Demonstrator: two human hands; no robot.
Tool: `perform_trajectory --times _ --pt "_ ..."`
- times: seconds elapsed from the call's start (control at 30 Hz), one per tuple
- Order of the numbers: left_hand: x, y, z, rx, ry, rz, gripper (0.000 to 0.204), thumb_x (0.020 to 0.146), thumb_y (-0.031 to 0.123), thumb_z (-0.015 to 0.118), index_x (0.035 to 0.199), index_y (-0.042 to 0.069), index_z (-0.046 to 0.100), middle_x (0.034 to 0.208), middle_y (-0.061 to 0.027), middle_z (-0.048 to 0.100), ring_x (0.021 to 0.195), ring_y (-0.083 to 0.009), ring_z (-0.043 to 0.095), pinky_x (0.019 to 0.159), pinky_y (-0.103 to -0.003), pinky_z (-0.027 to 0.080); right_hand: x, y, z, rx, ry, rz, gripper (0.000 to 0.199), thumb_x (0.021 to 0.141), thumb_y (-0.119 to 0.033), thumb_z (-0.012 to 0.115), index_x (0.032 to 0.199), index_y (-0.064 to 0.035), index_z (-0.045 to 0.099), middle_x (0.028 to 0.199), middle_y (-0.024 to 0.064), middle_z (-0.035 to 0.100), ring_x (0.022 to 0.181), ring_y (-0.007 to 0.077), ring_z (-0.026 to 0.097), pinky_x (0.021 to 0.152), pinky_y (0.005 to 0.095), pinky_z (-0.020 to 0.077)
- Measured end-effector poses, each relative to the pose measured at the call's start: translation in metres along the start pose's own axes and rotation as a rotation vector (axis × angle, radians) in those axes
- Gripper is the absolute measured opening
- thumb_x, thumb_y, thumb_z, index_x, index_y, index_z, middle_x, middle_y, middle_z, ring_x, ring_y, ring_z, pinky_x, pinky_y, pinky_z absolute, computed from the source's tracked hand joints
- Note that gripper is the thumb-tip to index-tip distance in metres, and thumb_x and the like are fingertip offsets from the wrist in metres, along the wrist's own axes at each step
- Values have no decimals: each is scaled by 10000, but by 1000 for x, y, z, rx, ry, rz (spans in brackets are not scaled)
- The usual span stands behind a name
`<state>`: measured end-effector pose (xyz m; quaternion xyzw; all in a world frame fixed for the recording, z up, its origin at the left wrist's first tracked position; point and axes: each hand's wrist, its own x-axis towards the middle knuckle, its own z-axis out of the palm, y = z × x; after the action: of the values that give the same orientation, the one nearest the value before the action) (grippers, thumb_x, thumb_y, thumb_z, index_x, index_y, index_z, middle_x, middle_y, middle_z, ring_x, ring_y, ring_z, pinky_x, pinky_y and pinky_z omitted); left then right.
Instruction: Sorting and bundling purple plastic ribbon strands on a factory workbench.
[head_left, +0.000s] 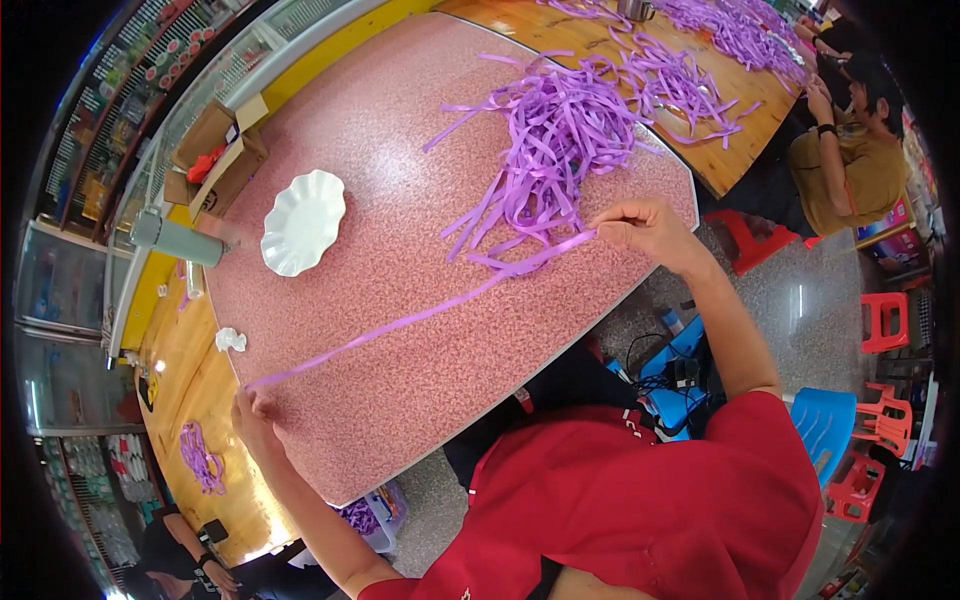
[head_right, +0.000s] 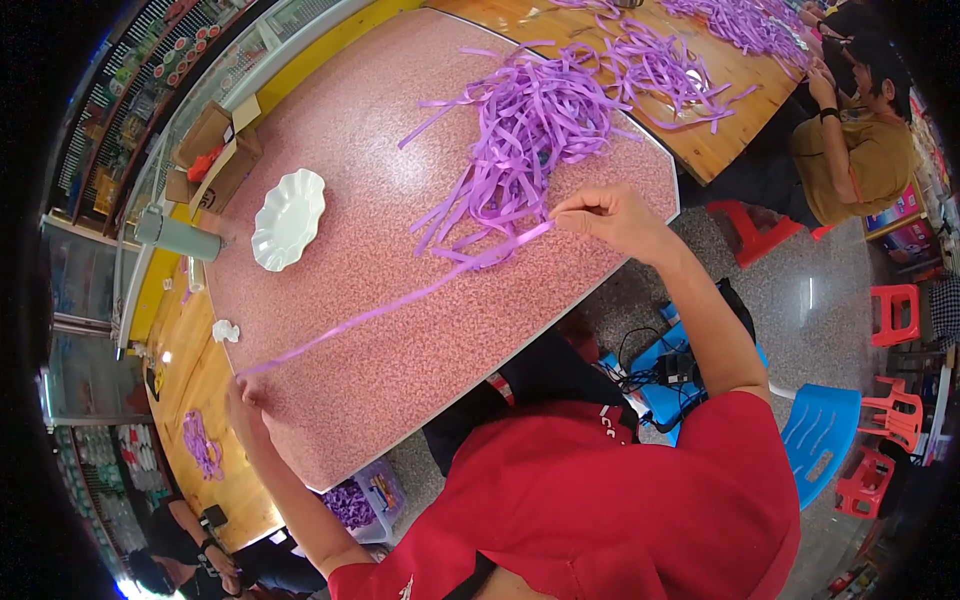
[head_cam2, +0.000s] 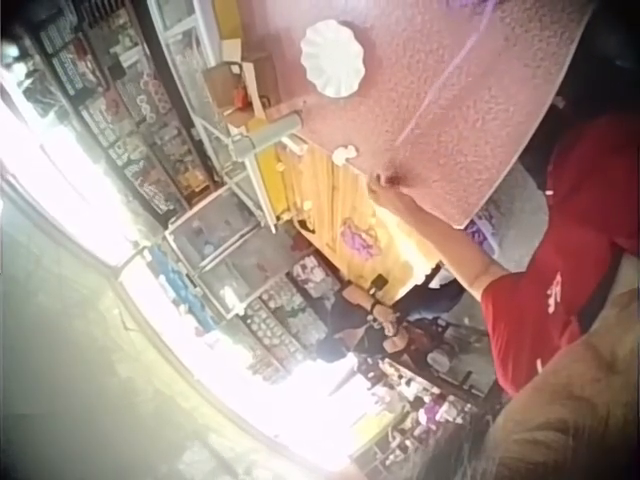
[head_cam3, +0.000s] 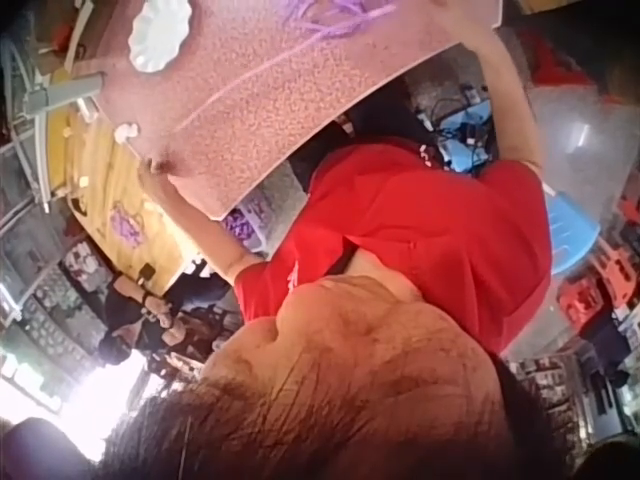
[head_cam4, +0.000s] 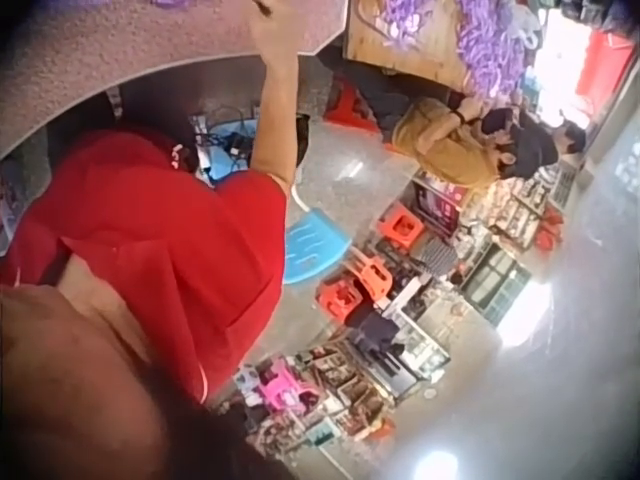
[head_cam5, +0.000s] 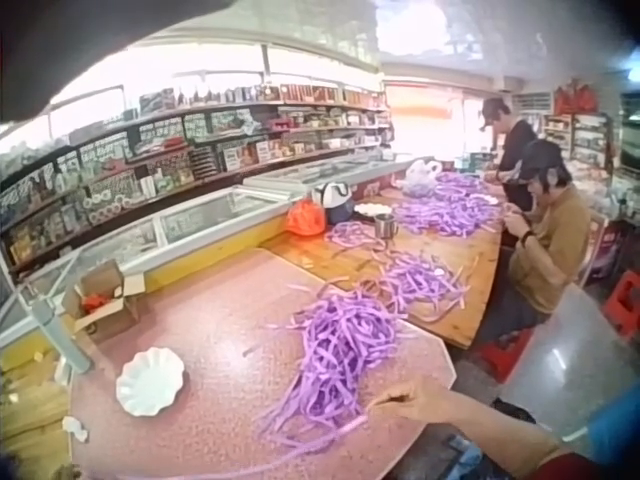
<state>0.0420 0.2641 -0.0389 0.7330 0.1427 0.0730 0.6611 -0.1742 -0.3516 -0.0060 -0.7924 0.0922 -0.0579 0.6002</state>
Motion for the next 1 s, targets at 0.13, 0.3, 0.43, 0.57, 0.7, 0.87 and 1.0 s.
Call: perform_trajectory --times 0.13,0.3,0.43,0.57,0.7,0.87,1.0 --pt "-42 23 60 663 506 735 343 939 302 653 1133 24 594 949 -86 599 757 -174 568 725 -305 462 -7 -19 20 309 -51 -9 177 885 -135 723 1003 -6 693 798 23 647 686 81 589 635 233 478" --pt "-166 56 145 179 -696 460 216 1001 189 544 999 28 688 940 -67 683 881 -151 611 815 -301 478 -12 -42 45 483 -114 9 205 876 -132 732 1025 1 684 812 47 645 686 111 608 639 250 499" --pt "-241 57 216 -39 -1352 208 507 1038 389 429 1358 2 502 1322 -172 561 1254 -274 528 1050 -412 412 -20 -65 62 537 -174 0 222 881 -64 702 1087 14 676 881 63 645 732 133 627 657 263 512" --pt "-277 43 271 -538 -1315 -84 653 1052 448 350 1535 25 230 1565 -157 289 1444 -284 290 1162 -409 275 -29 -71 79 439 -172 -103 232 887 -2 664 1117 31 667 983 81 631 826 147 636 698 272 526" --pt "-281 71 287 -698 -1184 -346 667 1053 474 323 1532 18 233 1570 -142 276 1452 -267 270 1184 -406 224 -32 -70 83 344 -184 -227 233 889 58 631 1119 39 663 1048 90 596 1012 150 605 853 273 503" --pt "-283 75 283 -749 -1090 -290 594 1066 411 325 1508 14 300 1548 -134 322 1439 -244 295 1187 -388 211 -32 -70 105 450 -62 -286 233 881 66 645 1110 31 668 1080 85 585 1003 146 596 860 265 487" --pt "-269 70 279 -761 -1071 -289 542 1069 386 327 1457 12 387 1490 -144 409 1403 -259 362 1177 -409 247 -31 -63 108 487 -52 -340 278 862 79 665 1133 15 665 1066 83 582 1004 151 595 851 254 484"
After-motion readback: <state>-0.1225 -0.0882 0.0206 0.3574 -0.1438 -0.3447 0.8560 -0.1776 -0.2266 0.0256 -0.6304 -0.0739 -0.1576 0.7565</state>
